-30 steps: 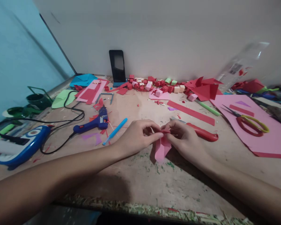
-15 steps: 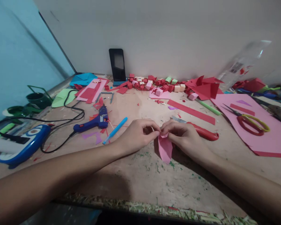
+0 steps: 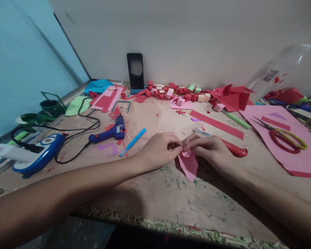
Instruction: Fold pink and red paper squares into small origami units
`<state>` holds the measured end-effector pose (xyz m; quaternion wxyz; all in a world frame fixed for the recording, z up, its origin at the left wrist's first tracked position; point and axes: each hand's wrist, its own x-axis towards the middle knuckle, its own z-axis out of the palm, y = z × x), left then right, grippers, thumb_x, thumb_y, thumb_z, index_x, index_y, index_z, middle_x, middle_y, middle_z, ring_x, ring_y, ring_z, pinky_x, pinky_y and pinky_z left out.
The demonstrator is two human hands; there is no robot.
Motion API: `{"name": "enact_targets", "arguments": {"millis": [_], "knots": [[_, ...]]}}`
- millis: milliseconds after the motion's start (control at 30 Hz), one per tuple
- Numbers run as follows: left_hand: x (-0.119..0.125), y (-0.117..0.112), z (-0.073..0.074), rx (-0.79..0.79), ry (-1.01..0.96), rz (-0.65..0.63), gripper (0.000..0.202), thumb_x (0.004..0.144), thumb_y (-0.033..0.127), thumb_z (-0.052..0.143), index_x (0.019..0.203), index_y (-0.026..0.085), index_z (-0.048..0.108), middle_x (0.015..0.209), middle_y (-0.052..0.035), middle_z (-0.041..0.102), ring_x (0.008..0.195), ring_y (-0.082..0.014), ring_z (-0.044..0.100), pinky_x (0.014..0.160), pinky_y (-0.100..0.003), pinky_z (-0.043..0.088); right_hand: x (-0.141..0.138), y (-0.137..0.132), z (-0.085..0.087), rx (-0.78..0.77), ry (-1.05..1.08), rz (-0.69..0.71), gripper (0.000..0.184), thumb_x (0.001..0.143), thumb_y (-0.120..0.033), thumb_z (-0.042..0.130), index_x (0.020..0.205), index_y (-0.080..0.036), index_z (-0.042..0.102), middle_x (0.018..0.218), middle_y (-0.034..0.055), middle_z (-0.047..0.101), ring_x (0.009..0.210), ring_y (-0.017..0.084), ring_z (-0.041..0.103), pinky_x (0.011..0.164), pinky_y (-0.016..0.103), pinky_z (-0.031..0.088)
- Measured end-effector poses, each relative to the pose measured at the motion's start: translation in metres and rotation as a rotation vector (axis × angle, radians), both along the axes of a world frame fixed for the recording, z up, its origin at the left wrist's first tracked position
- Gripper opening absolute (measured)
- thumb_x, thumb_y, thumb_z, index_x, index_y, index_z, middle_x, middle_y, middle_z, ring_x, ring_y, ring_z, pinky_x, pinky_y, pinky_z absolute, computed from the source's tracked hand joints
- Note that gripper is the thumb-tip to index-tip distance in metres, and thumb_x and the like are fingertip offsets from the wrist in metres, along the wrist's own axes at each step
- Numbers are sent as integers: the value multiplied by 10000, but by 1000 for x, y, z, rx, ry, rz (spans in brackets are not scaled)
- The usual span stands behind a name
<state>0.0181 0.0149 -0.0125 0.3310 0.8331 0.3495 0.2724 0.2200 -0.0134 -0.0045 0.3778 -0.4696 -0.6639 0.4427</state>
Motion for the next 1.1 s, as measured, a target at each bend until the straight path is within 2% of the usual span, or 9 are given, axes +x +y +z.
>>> {"name": "enact_targets", "arguments": {"millis": [200,367,633,767,933,1100], "knots": [[1,0,-1,38,6,2,191,887,102,604,895,165,784,884,-39,765,808,-163,675,742,-270,486,2,1,4,-28,-84,44,141,808,-261,679,755,-225,805,914,55,737,872,237,672,787,377,490],[1,-2,0,141,67,0,172,898,120,595,858,155,759,872,-47,748,798,-174,665,740,-283,485,1,2,9,-68,-207,-13,68,783,-256,695,781,-211,746,788,32,741,709,209,667,639,325,511],[1,-6,-1,275,191,-3,189,940,215,602,952,175,786,953,-57,773,874,-211,690,793,-328,504,2,-2,10,142,-423,-43,132,809,-258,657,777,-245,784,784,42,776,697,241,694,642,359,533],[4,-10,12,300,324,-8,244,965,213,559,965,173,800,967,-82,774,927,-249,707,818,-362,507,2,-2,9,165,-481,-44,131,796,-207,637,762,-243,758,739,32,763,662,235,690,614,350,527],[8,-13,34,315,541,-17,242,937,185,567,864,126,790,868,-137,778,833,-291,725,757,-388,519,1,3,14,122,-557,-2,139,788,-174,646,801,-237,769,768,40,786,700,254,727,640,353,538],[6,-12,39,442,652,-42,237,932,190,571,858,119,785,842,-145,783,781,-296,733,703,-374,515,-8,4,24,147,-679,116,220,797,-135,611,807,-240,804,839,54,811,724,250,727,627,331,498]]}}
